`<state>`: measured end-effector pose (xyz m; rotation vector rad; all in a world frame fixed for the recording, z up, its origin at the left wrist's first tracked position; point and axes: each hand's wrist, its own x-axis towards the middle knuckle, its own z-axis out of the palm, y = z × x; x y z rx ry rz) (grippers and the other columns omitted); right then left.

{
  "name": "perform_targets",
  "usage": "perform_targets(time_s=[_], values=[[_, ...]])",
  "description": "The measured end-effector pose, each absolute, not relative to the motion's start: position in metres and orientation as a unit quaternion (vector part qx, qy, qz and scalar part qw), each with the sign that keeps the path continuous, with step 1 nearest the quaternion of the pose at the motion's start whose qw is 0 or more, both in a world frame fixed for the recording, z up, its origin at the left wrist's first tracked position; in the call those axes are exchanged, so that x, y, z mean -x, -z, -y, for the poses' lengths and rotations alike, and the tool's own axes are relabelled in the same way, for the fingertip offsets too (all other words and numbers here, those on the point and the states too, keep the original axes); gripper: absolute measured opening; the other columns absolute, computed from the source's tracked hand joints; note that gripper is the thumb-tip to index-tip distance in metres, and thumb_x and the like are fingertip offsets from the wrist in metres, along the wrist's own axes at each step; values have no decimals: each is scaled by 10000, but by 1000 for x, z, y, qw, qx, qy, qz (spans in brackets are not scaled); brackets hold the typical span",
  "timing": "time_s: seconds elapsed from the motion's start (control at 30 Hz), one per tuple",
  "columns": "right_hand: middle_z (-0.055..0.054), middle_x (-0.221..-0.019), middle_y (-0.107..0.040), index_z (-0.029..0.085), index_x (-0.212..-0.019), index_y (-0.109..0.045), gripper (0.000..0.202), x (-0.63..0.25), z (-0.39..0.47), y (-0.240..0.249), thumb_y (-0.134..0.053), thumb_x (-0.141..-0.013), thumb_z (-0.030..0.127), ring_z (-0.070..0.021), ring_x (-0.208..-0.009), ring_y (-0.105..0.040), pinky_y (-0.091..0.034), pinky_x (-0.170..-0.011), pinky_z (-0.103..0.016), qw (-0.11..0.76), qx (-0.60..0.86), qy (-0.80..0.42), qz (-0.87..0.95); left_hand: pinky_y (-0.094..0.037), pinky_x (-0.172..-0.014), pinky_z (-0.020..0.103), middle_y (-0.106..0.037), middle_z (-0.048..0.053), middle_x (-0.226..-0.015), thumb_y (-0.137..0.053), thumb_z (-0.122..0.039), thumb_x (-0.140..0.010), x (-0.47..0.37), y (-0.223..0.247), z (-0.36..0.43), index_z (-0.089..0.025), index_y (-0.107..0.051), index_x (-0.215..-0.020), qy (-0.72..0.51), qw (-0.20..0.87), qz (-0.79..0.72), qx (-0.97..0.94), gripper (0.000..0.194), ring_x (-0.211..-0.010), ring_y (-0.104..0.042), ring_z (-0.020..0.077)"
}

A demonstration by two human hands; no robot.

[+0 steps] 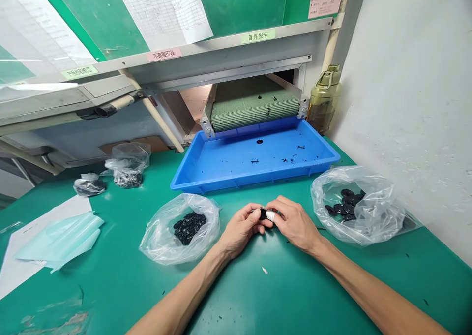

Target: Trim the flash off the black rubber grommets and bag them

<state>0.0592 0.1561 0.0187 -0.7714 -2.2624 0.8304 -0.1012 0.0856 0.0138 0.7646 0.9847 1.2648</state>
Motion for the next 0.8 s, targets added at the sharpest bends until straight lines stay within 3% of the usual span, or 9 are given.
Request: perform_targets(time_s=[0.13, 0.27, 0.4, 0.5, 0.63, 0.8], values=[[-13, -877, -585, 217, -948, -633, 220, -60, -155, -18, -443, -888, 124, -148, -769, -548, -400, -699, -252, 295, 291, -305, 857, -374, -597, 186, -602, 32, -769, -708, -389, -810, 102, -13, -85, -126, -625, -1049, -557, 629, -422, -341, 364, -657, -511, 91], [-15, -900, -589, 214, -975, -609, 202, -63, -158, -20, -443, -890, 136, -157, -784, -553, -406, -699, -262, 300, 300, -285, 859, -304, -535, 181, -581, 20, -696, -669, -427, -834, 103, -11, -85, -108, -607, -1013, -549, 628, -425, -352, 371, -558, -434, 65], [-48, -1010, -599, 202, -1137, -563, 288, -68, -163, -19, -447, -882, 136, -192, -877, -583, -446, -757, -296, 288, 321, -263, 863, -258, -484, 178, -618, 16, -739, -697, -407, -815, 102, -11, -85, -157, -542, -959, -570, 616, -418, -347, 327, -497, -410, 50], [-76, -1076, -591, 198, -1247, -515, 367, -71, -166, -13, -398, -905, 135, -217, -934, -587, -469, -812, -335, 266, 320, -233, 879, -297, -503, 186, -641, 40, -806, -702, -369, -815, 102, -10, -84, -151, -554, -895, -565, 599, -433, -368, 275, -525, -444, 58], [-92, -1047, -594, 184, -1197, -573, 358, -73, -167, -8, -393, -897, 112, -245, -934, -576, -485, -805, -379, 227, 310, -193, 903, -349, -582, 205, -600, 24, -738, -679, -361, -834, 103, -7, -84, -110, -633, -965, -529, 575, -470, -410, 287, -594, -472, 76], [-74, -1059, -607, 196, -1128, -614, 353, -72, -167, -15, -404, -873, 74, -213, -970, -566, -466, -853, -350, 322, 243, -258, 878, -376, -592, 208, -609, 11, -792, -650, -409, -848, 102, -6, -85, -154, -518, -1151, -537, 584, -441, -421, 417, -619, -496, 83]])
